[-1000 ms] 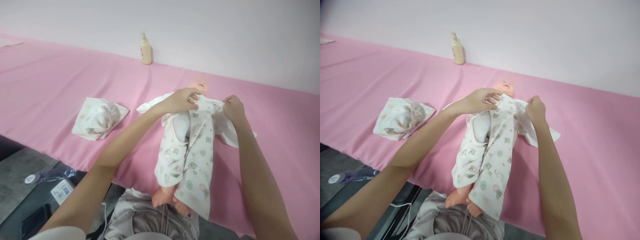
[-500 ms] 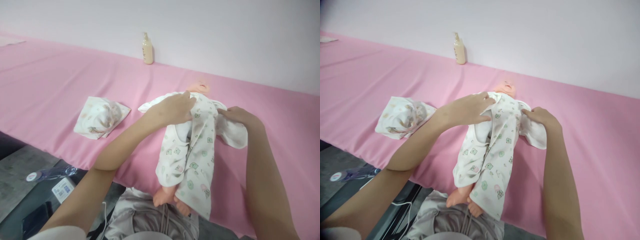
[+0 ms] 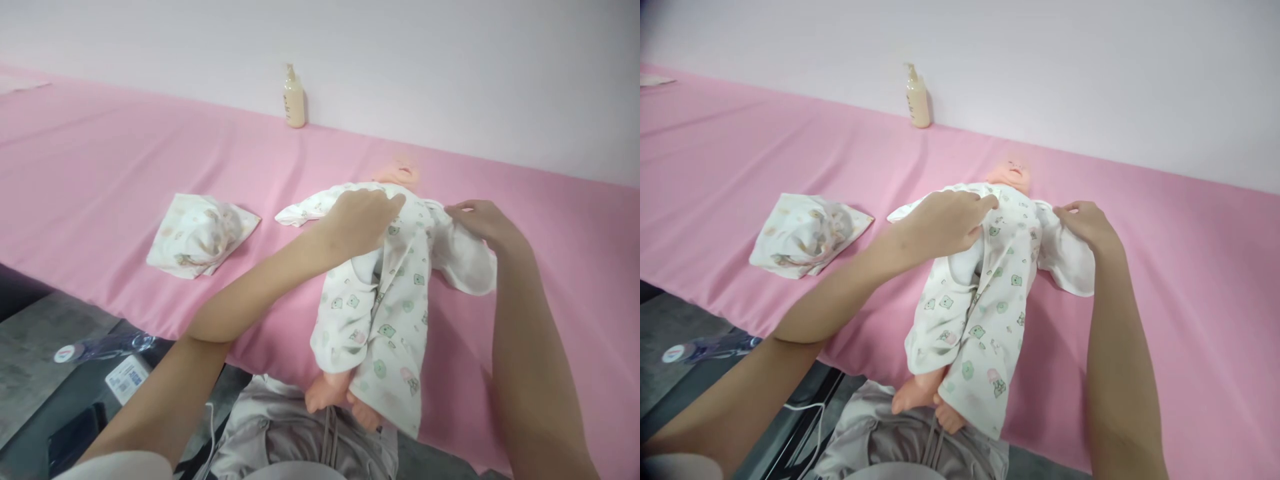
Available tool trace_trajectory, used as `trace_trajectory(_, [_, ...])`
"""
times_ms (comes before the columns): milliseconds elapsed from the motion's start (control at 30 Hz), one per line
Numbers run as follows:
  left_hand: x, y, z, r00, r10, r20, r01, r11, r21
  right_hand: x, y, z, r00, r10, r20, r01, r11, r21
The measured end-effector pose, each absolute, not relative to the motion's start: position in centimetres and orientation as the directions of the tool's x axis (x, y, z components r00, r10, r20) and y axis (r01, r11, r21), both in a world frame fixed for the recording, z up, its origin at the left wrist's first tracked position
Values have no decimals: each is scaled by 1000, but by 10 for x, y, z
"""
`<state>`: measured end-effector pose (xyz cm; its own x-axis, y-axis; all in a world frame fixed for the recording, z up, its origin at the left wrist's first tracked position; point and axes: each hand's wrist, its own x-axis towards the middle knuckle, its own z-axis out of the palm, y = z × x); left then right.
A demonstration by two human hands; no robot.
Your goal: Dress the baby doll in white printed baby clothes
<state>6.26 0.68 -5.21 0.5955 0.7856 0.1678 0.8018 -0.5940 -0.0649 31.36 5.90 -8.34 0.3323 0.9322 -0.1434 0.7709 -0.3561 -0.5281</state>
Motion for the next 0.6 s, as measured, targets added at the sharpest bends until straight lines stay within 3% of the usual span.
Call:
trace_trajectory(167, [68, 3, -59, 459, 884, 87, 886, -448, -120, 311, 52, -75, 327, 925, -193, 784, -380, -491])
trace_trajectory(367, [62, -1, -55, 463, 886, -1, 876, -458, -150, 311, 47, -67, 325, 923, -208, 735, -385, -558])
trace_trajectory(600, [63, -2, -53, 347, 928, 135, 938, -340, -72, 308, 43, -62, 357, 929, -91, 701, -331, -632])
